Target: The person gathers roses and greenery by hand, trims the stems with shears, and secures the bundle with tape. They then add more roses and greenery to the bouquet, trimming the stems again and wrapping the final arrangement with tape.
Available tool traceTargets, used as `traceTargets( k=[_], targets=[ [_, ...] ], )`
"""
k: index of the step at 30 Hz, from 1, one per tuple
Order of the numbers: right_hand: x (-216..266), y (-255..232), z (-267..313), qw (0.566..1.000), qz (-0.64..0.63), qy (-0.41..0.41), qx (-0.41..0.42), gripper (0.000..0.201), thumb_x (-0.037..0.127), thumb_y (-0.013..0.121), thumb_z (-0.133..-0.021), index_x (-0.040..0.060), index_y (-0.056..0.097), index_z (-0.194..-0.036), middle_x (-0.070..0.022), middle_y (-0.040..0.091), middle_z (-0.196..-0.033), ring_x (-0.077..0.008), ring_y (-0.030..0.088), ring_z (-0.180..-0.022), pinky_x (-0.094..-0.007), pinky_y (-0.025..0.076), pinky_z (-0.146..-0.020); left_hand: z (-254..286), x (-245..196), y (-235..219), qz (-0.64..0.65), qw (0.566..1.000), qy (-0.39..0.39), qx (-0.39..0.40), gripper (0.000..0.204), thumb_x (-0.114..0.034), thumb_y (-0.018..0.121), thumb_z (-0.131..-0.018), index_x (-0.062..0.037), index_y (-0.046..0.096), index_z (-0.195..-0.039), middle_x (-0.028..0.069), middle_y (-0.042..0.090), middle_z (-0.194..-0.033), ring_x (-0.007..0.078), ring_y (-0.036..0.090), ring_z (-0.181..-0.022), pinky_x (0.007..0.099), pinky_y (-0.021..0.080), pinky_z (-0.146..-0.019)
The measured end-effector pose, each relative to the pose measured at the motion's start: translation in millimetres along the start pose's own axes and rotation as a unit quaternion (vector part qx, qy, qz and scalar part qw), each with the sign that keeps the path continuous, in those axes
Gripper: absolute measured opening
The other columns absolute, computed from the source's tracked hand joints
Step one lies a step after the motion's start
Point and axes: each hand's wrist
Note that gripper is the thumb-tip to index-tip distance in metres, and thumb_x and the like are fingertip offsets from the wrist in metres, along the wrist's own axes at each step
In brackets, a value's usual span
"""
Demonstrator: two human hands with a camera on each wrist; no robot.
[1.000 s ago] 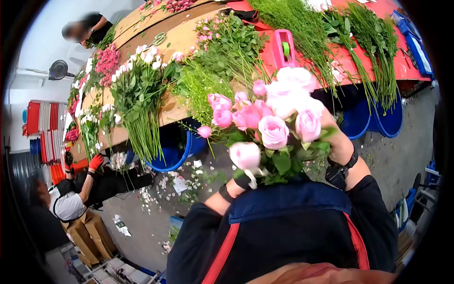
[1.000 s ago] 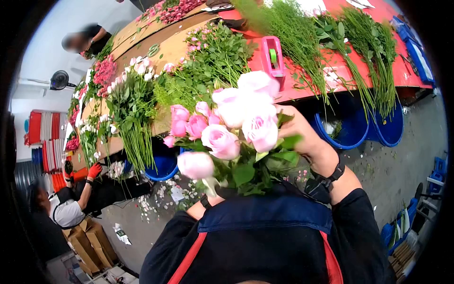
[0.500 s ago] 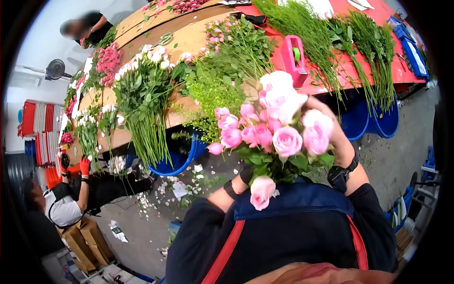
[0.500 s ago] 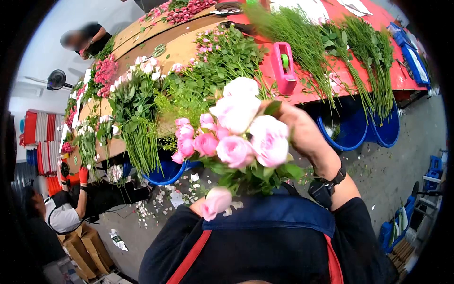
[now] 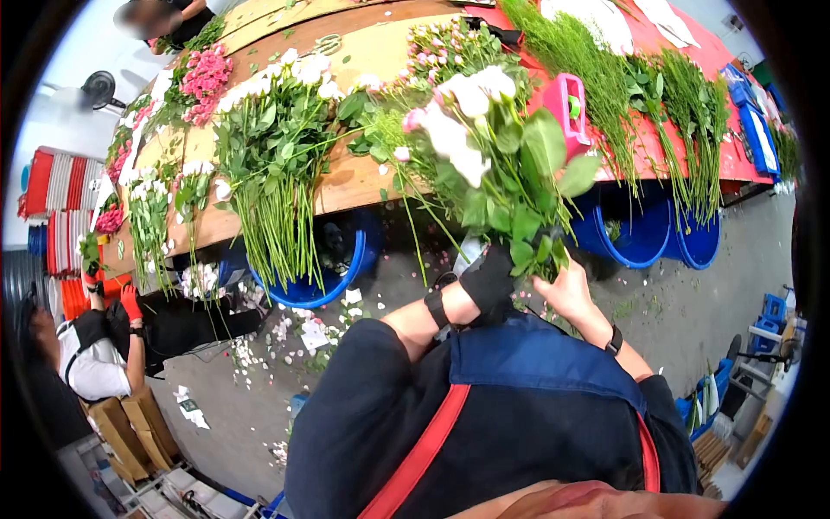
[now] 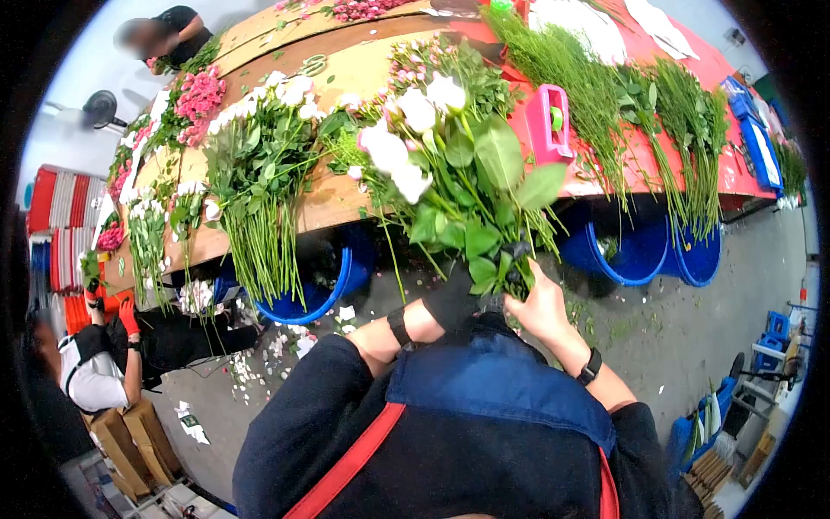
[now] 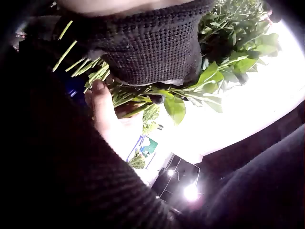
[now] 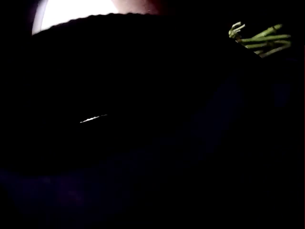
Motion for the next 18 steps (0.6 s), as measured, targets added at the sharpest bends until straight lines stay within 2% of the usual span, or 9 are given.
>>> traceTargets(
  k=[2,5,7,10,11,14,15,17,18],
  targets=[
    [5,-2,-4,1.000,0.017,0.010,0.002,0.045,0.013,0.065,-0.070,-0.0023,0.055,-0.111,-0.0233,0.065,-0.085,-0.0366,0.066,-0.079,-0.0397,0.053,-0.073,3,-82,39,-0.067,0.994,-0.086,-0.030,0.032,-0.022,0.048,-0.096,-0.0026,0.056,-0.120,0.0063,0.061,-0.109,0.0153,0.060,-0.094,0.0301,0.051,-0.082],
    [12,-4,-7,1.000,-0.026,-0.004,-0.016,0.032,0.012,0.062,-0.073,-0.0025,0.056,-0.101,-0.0182,0.063,-0.071,-0.0257,0.065,-0.058,-0.0360,0.051,-0.058,-19,-22,2,0.113,0.991,-0.041,-0.058,0.031,-0.018,0.052,-0.094,-0.0048,0.056,-0.121,0.0012,0.061,-0.109,0.0128,0.059,-0.095,0.0287,0.050,-0.081],
    [6,-2,-11,1.000,-0.022,-0.001,-0.022,0.028,0.011,0.061,-0.074,-0.0011,0.056,-0.098,-0.0157,0.060,-0.066,-0.0248,0.062,-0.053,-0.0360,0.049,-0.054,-17,-59,9,0.036,0.997,-0.057,-0.041,0.034,-0.021,0.055,-0.093,-0.0037,0.056,-0.122,0.0037,0.062,-0.115,0.0119,0.059,-0.096,0.0280,0.049,-0.082],
    [4,-17,-31,0.985,-0.166,0.048,0.019,0.028,0.012,0.062,-0.077,-0.0017,0.057,-0.101,-0.0131,0.060,-0.080,-0.0157,0.056,-0.072,-0.0315,0.048,-0.068,-26,-105,0,-0.196,0.952,-0.227,0.053,0.038,-0.025,0.059,-0.091,-0.0025,0.056,-0.122,0.0060,0.066,-0.101,0.0114,0.062,-0.082,0.0262,0.051,-0.073],
    [13,-30,-40,0.968,-0.222,0.099,0.056,0.029,0.012,0.062,-0.077,-0.0016,0.058,-0.102,-0.0125,0.060,-0.084,-0.0152,0.055,-0.076,-0.0312,0.047,-0.071,-30,-105,16,-0.129,0.985,-0.108,-0.018,0.033,-0.026,0.065,-0.086,-0.0013,0.062,-0.108,0.0105,0.068,-0.093,0.0165,0.064,-0.083,0.0313,0.050,-0.071],
    [0,-49,-69,0.991,-0.120,-0.009,0.058,0.031,0.014,0.062,-0.077,-0.0016,0.058,-0.104,-0.0117,0.063,-0.087,-0.0175,0.057,-0.077,-0.0321,0.048,-0.073,-12,-134,29,-0.612,0.783,0.072,0.080,0.042,-0.031,0.069,-0.081,-0.0003,0.062,-0.108,0.0157,0.066,-0.085,0.0253,0.067,-0.072,0.0365,0.053,-0.066],
    [-8,-54,-78,0.991,-0.103,0.017,0.082,0.030,0.014,0.062,-0.077,-0.0020,0.060,-0.101,-0.0133,0.064,-0.084,-0.0189,0.059,-0.076,-0.0334,0.048,-0.073,-18,-144,43,-0.673,0.724,0.056,0.140,0.041,-0.028,0.070,-0.077,-0.0040,0.064,-0.109,0.0148,0.065,-0.101,0.0311,0.065,-0.094,0.0450,0.050,-0.081],
    [-11,-69,-91,0.988,-0.056,0.044,0.137,0.028,0.015,0.063,-0.075,-0.0022,0.061,-0.098,-0.0162,0.063,-0.079,-0.0211,0.060,-0.074,-0.0342,0.048,-0.072,-35,-141,56,-0.740,0.572,0.316,0.161,0.049,-0.030,0.070,-0.073,-0.0077,0.061,-0.116,0.0132,0.061,-0.116,0.0317,0.055,-0.114,0.0538,0.039,-0.096],
    [-16,-67,-96,0.992,-0.023,-0.075,0.101,0.029,0.016,0.063,-0.074,-0.0029,0.060,-0.097,-0.0187,0.062,-0.078,-0.0227,0.060,-0.072,-0.0346,0.048,-0.071,-52,-143,64,-0.783,0.514,0.316,0.152,0.054,-0.031,0.069,-0.071,-0.0102,0.058,-0.120,0.0122,0.059,-0.120,0.0325,0.049,-0.121,0.0563,0.033,-0.099]
  ],
)
Point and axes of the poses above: each hand's wrist, its own z-axis away from the middle knuckle, its own y-axis out of the palm, x = y × z
